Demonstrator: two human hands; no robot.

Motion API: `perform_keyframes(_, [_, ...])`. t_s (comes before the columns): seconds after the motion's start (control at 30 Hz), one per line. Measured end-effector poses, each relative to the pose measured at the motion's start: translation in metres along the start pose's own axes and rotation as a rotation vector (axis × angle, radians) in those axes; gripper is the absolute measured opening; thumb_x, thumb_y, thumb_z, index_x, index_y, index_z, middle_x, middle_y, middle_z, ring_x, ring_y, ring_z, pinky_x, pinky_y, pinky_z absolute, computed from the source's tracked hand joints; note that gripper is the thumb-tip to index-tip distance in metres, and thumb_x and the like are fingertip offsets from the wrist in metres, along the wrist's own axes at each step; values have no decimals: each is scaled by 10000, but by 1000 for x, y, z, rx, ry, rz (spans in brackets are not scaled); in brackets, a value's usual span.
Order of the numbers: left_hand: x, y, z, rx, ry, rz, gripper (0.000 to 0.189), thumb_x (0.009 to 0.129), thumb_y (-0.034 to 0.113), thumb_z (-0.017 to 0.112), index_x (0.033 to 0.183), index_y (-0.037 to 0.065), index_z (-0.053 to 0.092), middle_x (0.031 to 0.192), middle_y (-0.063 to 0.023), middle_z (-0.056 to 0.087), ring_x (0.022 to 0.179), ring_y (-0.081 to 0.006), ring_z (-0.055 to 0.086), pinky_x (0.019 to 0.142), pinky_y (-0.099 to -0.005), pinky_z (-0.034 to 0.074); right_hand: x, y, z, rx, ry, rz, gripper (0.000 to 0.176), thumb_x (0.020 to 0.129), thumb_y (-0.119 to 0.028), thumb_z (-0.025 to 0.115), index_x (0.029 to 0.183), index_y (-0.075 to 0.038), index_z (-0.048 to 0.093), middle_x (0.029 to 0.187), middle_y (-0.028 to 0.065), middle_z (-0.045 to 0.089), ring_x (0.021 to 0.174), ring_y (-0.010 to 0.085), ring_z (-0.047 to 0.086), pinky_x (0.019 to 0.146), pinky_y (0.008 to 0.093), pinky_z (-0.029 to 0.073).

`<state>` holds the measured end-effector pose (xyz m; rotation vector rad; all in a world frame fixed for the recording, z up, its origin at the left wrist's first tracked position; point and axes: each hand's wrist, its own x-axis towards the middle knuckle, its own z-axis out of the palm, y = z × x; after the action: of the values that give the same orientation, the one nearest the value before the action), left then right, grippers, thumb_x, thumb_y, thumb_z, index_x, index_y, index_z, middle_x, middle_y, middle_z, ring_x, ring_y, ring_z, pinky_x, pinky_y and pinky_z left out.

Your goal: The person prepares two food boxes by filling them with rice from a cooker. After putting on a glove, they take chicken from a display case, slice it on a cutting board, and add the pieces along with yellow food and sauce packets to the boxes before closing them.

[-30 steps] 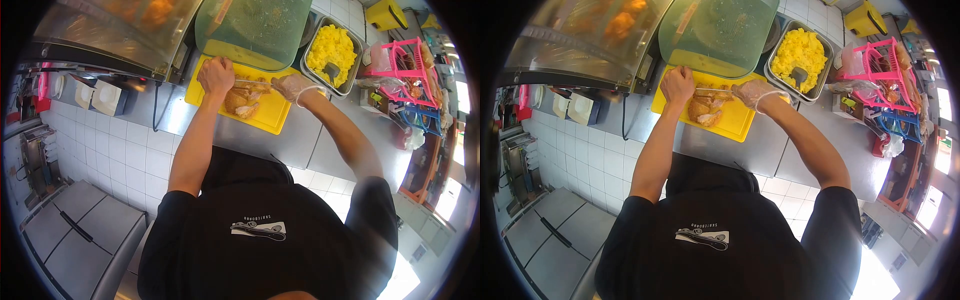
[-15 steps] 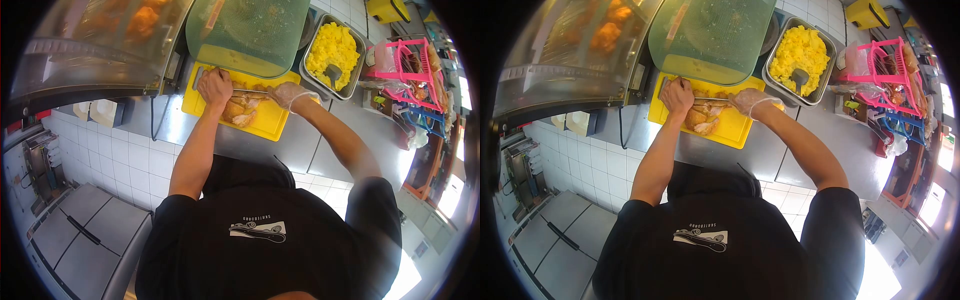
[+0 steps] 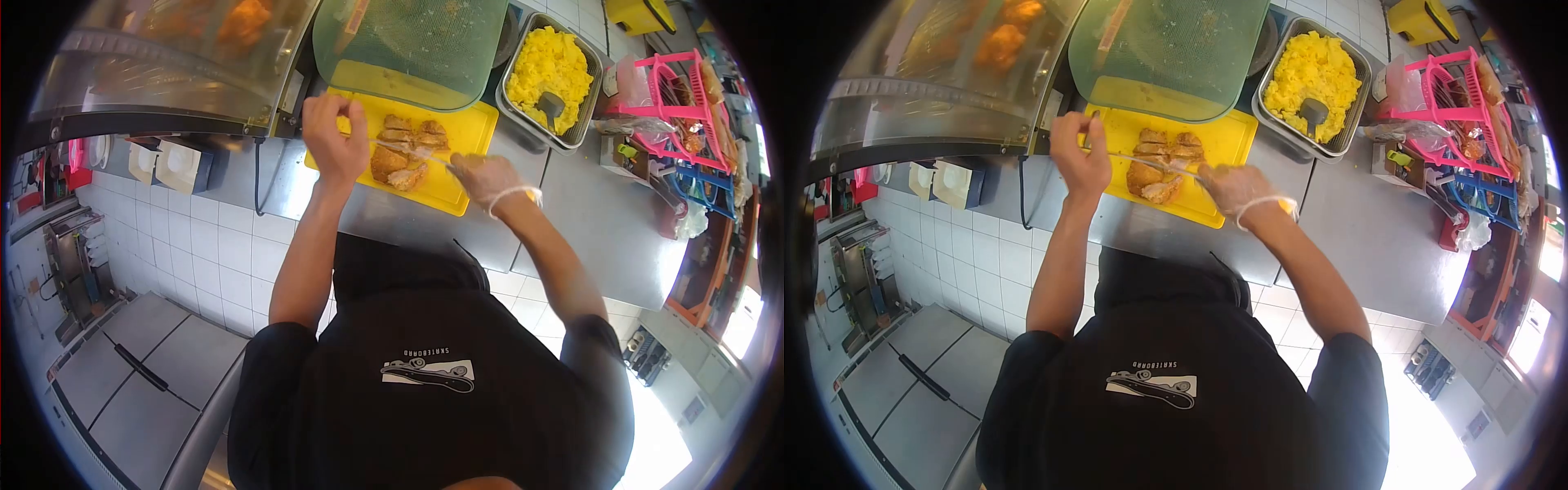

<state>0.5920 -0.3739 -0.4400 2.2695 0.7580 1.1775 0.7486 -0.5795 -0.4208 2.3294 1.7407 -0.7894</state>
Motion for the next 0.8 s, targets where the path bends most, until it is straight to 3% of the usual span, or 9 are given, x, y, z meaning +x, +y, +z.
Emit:
perform_keyframes(0.07, [-10,8,-23,-83,-8,29,95,859,36,622,792,20,557,771,-112,569,773,-295,517,689,-408,413,-13,2,23,71,-7,-6,273,1045,-323,435,1135,-91,547,907,190,701,814,400,688,706,510,545])
perform_keyframes(0.1, [-17,9,-32,-81,-7,29,95,859,36,622,792,20,557,771,-112,569,773,-295,517,689,-408,413,-17,2,35,128,-19,65,302,1053,-367,420,1143,-115,559,904,192,700,848,410,686,748,516,544])
perform_keyframes(0.23, [-46,-1,-52,-49,-31,-122,83,879,40,612,814,10,571,790,-114,577,792,-295,524,708,-399,424,-15,16,66,162,-18,118,319,1058,-381,404,1150,-123,567,919,202,699,892,413,684,780,512,546])
perform_keyframes(0.3, [-54,-3,-59,-15,-41,-184,68,887,37,604,830,9,579,790,-108,583,799,-289,530,721,-397,433,-11,20,56,81,-122,100,330,1059,-388,401,1157,-123,571,939,210,699,918,409,684,791,505,550])
perform_keyframes(0.53, [-65,-1,-68,-16,-49,-233,77,889,50,615,834,8,581,793,-109,590,793,-284,536,724,-394,440,12,29,32,18,-146,99,338,1057,-374,409,1133,-98,589,961,203,702,924,399,684,796,507,548])
perform_keyframes(0.6, [-70,-2,-69,-57,-37,-234,80,925,92,619,866,43,599,801,-50,590,800,-193,508,710,-341,365,16,33,31,-3,-29,76,327,1047,-393,432,1113,-115,591,901,189,698,849,391,679,737,509,527])
perform_keyframes(0.8, [-84,-3,-72,-35,-104,-315,69,924,99,625,886,43,608,820,-46,607,826,-194,536,717,-342,373,20,31,30,29,10,110,329,1047,-391,436,1106,-104,585,877,200,692,829,406,672,724,517,523])
